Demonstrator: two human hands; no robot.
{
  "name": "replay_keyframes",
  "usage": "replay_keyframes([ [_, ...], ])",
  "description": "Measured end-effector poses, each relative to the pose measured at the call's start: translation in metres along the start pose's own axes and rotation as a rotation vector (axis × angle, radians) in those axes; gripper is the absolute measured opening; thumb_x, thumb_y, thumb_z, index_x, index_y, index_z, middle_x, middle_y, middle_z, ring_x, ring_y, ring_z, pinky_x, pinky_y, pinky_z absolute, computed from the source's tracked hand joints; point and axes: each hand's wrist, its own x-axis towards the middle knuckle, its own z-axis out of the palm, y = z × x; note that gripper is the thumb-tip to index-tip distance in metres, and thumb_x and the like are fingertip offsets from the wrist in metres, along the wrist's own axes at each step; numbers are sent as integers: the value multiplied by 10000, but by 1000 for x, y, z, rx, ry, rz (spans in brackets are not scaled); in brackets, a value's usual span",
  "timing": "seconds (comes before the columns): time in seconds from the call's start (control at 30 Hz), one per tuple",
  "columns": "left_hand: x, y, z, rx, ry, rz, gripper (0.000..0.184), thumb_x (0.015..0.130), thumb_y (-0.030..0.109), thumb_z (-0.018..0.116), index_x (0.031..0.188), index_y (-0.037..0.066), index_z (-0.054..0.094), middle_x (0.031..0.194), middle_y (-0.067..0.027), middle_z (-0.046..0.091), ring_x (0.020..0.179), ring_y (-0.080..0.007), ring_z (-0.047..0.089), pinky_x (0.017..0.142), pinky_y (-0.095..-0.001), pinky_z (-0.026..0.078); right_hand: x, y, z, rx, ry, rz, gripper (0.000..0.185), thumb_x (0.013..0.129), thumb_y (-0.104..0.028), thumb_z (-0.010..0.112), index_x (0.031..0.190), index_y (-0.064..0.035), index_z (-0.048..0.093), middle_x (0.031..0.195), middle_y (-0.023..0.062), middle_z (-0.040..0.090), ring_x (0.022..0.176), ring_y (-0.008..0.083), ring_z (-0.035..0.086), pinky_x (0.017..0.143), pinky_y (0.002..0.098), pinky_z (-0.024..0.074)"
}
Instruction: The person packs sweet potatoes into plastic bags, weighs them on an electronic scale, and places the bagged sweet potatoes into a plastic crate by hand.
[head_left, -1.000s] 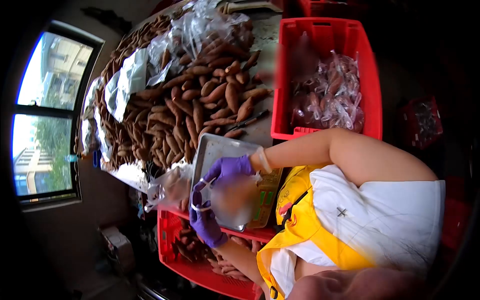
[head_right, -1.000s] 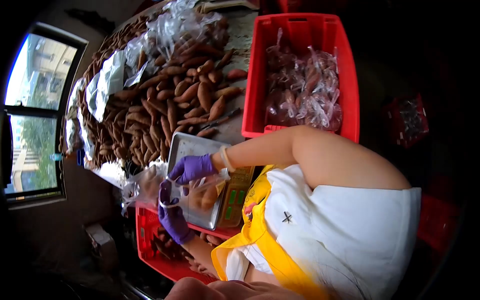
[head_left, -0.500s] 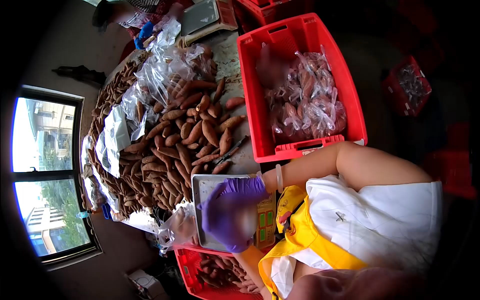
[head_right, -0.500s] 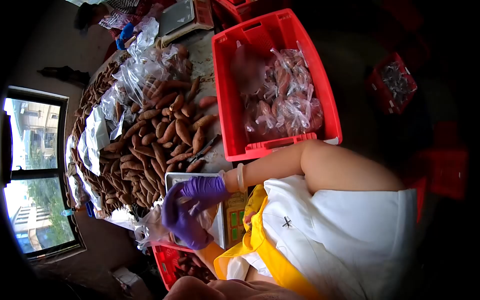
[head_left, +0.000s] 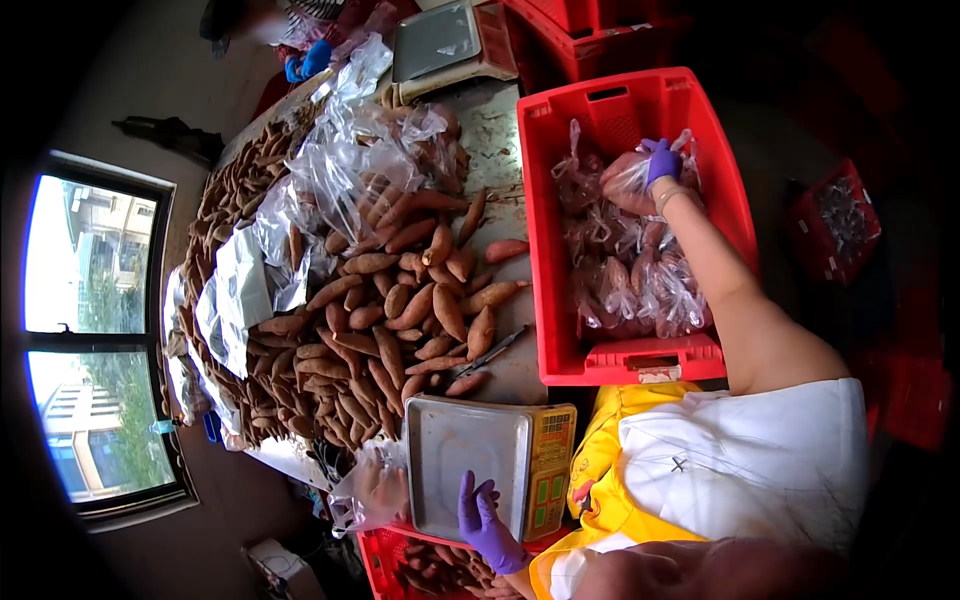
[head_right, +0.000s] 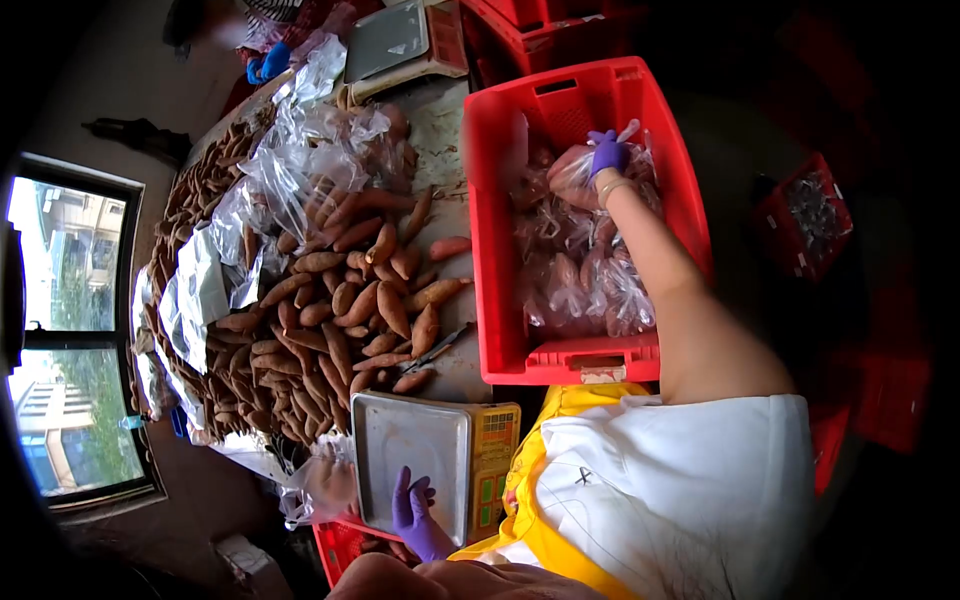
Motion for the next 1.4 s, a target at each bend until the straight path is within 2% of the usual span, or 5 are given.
replay_keyframes([
  [0.27,-30,-30,-16,-105,53,-231,309,959,83,521,1247,-13,577,1034,-113,669,849,-136,610,797,-258,488,-62,66,93,-1376,-170,-512,458,839,-125,553,1290,-49,528,1142,210,600,1022,343,606,879,408,498],
  [0.6,-87,-86,-38,-279,221,-225,309,956,48,494,1243,-44,566,1127,-141,646,922,-183,651,794,-280,516,-314,-36,446,-715,-617,-1234,1301,585,-575,817,1485,-35,47,1394,299,397,1226,393,483,1026,437,399],
  [0.83,-118,-80,-46,-284,340,-235,350,960,70,508,1294,-33,528,1090,-146,657,903,-169,639,802,-263,503,-459,-47,409,-788,-1269,-1000,354,883,-338,546,1006,-18,633,923,229,660,829,416,636,737,478,500],
  [0.9,-118,-81,-56,-269,348,-202,344,953,45,498,1286,-30,536,1112,-136,647,917,-158,630,804,-264,499,-459,-46,402,-591,-1148,-1778,267,887,-310,604,972,-60,639,966,162,657,821,302,645,686,407,513],
  [1.4,21,-51,-69,381,556,448,486,832,57,686,1298,33,551,1086,-106,649,977,-181,598,874,-317,458,-655,-46,96,-426,-2282,297,188,867,-262,690,872,-77,656,745,-47,591,645,42,497,598,192,414],
])
